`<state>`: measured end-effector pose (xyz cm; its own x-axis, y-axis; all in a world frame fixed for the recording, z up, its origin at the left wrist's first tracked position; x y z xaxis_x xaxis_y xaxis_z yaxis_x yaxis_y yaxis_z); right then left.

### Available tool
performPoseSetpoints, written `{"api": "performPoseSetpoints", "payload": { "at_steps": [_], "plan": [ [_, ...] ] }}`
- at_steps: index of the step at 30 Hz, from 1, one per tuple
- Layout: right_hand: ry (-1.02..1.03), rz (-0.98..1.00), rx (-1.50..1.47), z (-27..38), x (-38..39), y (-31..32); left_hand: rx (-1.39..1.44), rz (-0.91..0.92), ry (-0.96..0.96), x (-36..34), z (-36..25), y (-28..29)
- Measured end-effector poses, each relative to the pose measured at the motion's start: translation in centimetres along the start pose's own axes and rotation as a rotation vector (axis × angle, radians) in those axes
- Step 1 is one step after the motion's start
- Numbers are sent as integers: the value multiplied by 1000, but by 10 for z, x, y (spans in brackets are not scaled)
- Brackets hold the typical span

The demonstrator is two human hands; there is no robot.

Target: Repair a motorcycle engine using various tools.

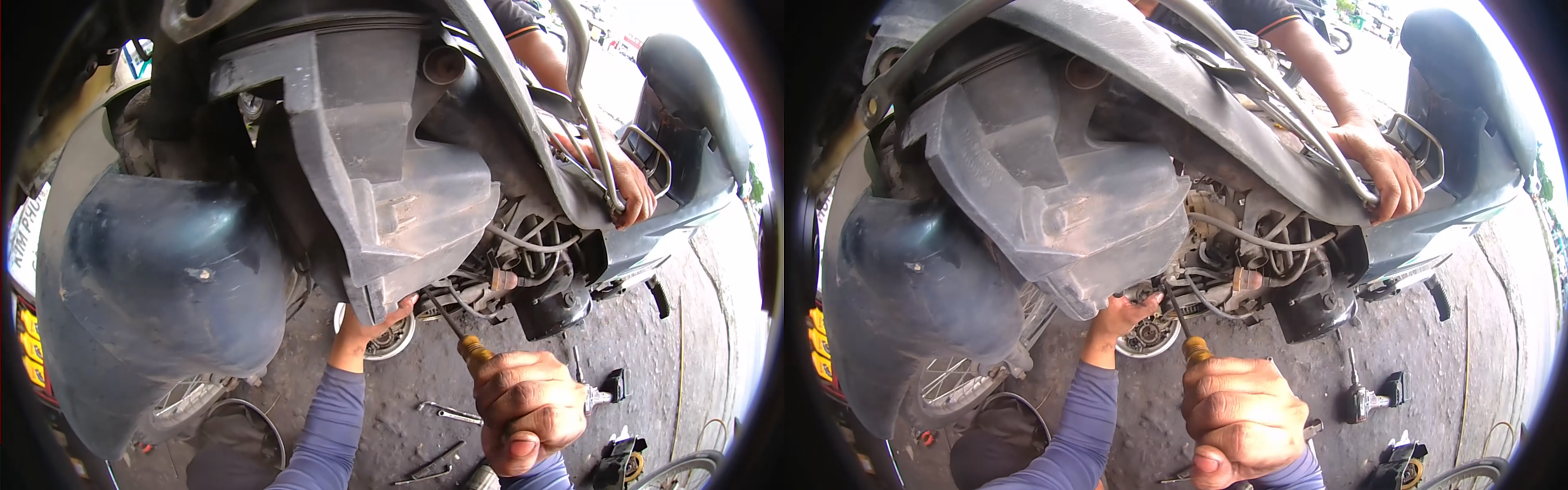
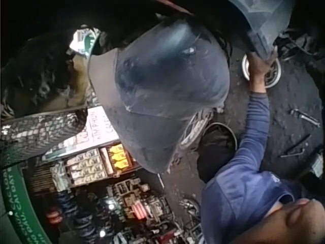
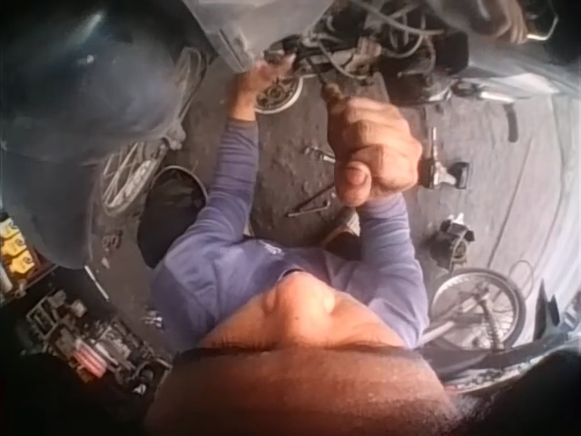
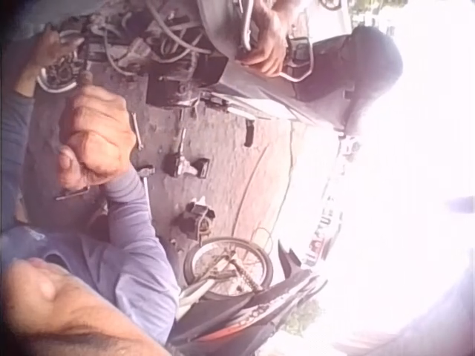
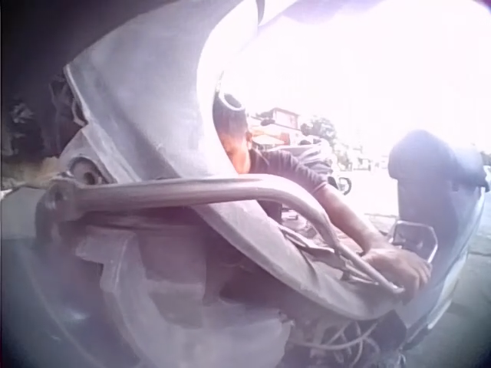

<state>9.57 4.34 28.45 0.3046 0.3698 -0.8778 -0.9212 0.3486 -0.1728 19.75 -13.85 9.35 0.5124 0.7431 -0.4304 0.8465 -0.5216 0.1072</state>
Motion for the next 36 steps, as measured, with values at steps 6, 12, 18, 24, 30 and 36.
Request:
{"api": "performPoseSetpoints", "payload": {
  "at_steps": [6, 12, 18, 24, 30, 36],
  "plan": [
    [-263, -441, -373, -33, -16, 85, -229, -34, -305, -7, 7, -10],
    [-132, 126, -166, -5, -19, 42, 189, -42, 234, 5, 21, -1],
    [-190, 44, -147, -2, -25, 21, -275, -11, -253, -1, -4, -1],
    [-540, -696, -284, -45, -47, 88, -154, 19, -14, -6, -24, -11],
    [-241, 74, -144, -19, -46, 45, -273, 111, -52, -9, -27, 0],
    [-247, 103, -91, -16, -49, 30, -285, 166, -156, -12, -27, 5]
  ]
}}
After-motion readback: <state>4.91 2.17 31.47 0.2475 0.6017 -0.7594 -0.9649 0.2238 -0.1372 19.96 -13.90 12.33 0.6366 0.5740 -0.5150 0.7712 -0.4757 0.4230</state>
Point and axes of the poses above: each hand's wrist, its own x-axis away from the middle knuckle, its own y-axis out of the back of the hand, z = x × y, the point moved 2 cm from there along -x, towards the middle knuckle, and after that the axes turned 6 degrees about -y, right-handed, at the moved point
